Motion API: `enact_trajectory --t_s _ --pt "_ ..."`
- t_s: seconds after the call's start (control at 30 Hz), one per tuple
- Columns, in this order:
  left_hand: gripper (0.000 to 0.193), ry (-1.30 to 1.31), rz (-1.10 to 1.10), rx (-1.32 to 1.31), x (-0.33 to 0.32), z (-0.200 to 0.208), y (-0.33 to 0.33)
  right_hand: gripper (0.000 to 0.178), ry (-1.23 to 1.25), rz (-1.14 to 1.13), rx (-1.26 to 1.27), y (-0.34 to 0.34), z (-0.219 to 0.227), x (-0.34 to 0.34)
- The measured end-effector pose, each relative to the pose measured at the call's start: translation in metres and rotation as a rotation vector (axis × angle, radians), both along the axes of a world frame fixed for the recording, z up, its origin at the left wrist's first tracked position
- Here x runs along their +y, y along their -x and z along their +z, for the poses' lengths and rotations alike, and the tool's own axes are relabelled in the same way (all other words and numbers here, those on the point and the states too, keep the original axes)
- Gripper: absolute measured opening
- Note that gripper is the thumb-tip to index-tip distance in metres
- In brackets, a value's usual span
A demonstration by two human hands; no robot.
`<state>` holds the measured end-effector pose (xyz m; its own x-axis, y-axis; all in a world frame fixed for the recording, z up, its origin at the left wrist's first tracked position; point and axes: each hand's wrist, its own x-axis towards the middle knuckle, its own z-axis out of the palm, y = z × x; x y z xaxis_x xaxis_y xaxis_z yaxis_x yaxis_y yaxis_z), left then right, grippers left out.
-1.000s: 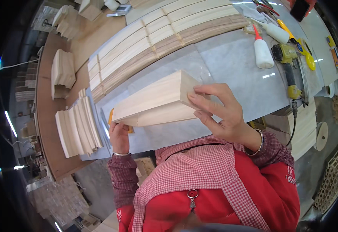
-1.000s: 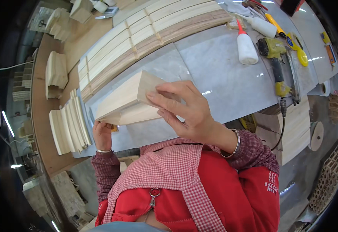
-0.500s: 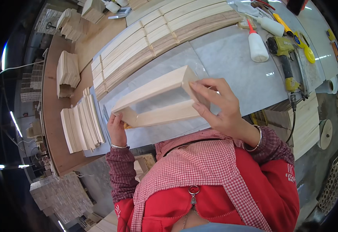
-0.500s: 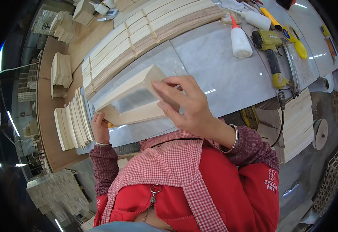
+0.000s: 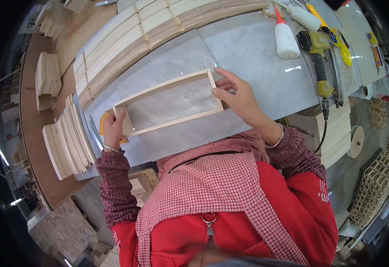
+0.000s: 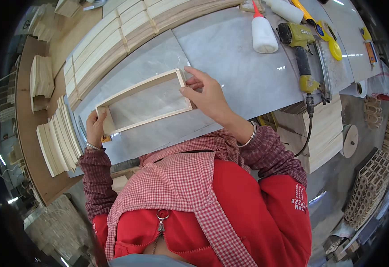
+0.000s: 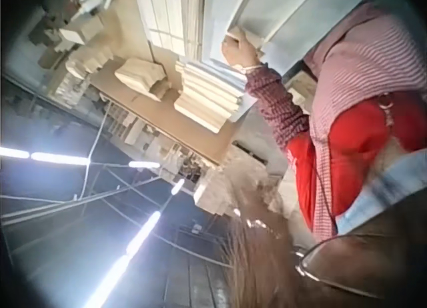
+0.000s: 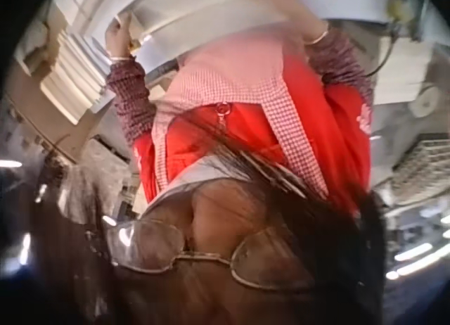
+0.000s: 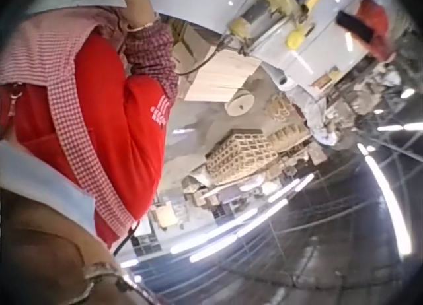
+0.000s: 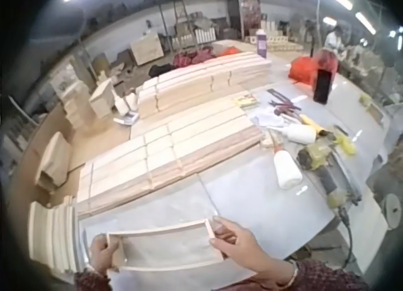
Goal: The recorder is assembling wooden boxes by applying glue to wooden panels and using a pneumatic nail gun to secure them.
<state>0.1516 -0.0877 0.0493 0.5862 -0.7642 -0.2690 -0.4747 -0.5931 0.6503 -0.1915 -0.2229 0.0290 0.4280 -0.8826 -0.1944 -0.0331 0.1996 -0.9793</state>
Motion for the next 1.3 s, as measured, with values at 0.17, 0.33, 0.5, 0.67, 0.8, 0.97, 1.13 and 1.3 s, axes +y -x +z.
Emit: enact_trajectory --t_s 0.17,0.33,0.5,0.67,0.8,0.97,1.13,1.3 --pt "0.041 0.096 -0.144 -0.579 -0.013 0.001 0.025 0.048 -0.170 0.112 0.009 0.000 0.006 -0.021" --pt "0.042 0.234 -0.210 -0.770 -0.019 0.007 0.047 0.047 -0.248 0.196 0.063 -0.001 0.012 -0.030" --pt "0.040 0.226 -0.010 -0.309 0.001 0.002 0.033 0.044 -0.156 0.195 0.110 -0.003 0.013 -0.030" --pt "0.039 0.220 0.130 0.026 0.022 0.003 0.037 0.040 -0.073 0.178 0.116 -0.003 0.011 -0.037" --pt "0.041 0.197 0.184 0.188 0.031 0.001 0.053 0.037 -0.069 0.165 0.099 -0.007 0.004 -0.046" --pt "0.044 0.431 0.229 0.145 0.033 -0.015 0.065 0.032 0.214 0.102 0.115 -0.013 -0.011 -0.035" --pt "0.045 0.421 0.142 0.096 0.038 -0.019 0.059 0.030 0.267 0.052 0.155 -0.018 -0.013 -0.031" --pt "0.045 0.429 0.105 0.064 0.039 -0.018 0.062 0.030 0.270 0.014 0.151 -0.020 -0.011 -0.028"
